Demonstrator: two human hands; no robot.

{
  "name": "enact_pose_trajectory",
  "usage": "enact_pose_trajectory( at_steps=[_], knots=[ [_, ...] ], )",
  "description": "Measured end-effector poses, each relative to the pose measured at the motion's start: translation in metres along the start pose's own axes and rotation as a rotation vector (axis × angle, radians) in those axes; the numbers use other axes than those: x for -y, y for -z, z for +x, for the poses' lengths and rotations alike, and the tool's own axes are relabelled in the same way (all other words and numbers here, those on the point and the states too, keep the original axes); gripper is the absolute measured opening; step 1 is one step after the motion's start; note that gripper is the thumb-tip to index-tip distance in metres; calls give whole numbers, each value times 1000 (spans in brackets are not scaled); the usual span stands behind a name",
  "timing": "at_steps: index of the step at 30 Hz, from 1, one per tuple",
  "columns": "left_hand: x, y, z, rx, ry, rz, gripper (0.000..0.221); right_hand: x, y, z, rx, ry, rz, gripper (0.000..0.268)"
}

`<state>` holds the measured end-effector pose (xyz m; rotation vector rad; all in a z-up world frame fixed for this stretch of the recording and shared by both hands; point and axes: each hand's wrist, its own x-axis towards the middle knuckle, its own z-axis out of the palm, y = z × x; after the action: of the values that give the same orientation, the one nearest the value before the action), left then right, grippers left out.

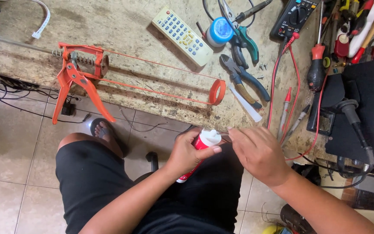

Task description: Preparing a silicone caulking gun by opening a new tube of silicone and loading it into the applicator gun.

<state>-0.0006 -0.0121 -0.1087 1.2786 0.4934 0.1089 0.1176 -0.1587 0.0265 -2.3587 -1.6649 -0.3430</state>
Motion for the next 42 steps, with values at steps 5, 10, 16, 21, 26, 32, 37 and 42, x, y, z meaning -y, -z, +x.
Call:
enact_pose_trajectory(
  at_steps=[5,10,16,21,26,32,37,42],
  knots=[
    [-17,0,-5,-43,-49,33,51,8,6,1,39,164,-70,30],
    [-26,-1,-8,-70,-23,48,50,11,6,6,35,211,-180,35],
    [-42,1,-11,-73,7,75,51,10,5,3,0,227,-200,39],
    [-51,-4,-16,-73,-32,192,59,14,11,10,24,273,-276,43],
    [-44,-12,-18,-229,-242,344,64,8,-1,11,33,329,-242,47],
    [-20,-25,-20,-328,-270,353,63,11,-4,11,36,311,-254,47],
    [-35,-31,-15,-383,-295,335,62,1,-7,-6,5,307,-283,47],
    [-35,-35,-20,-388,-248,272,61,-1,-9,-12,23,274,-299,44]
  ],
)
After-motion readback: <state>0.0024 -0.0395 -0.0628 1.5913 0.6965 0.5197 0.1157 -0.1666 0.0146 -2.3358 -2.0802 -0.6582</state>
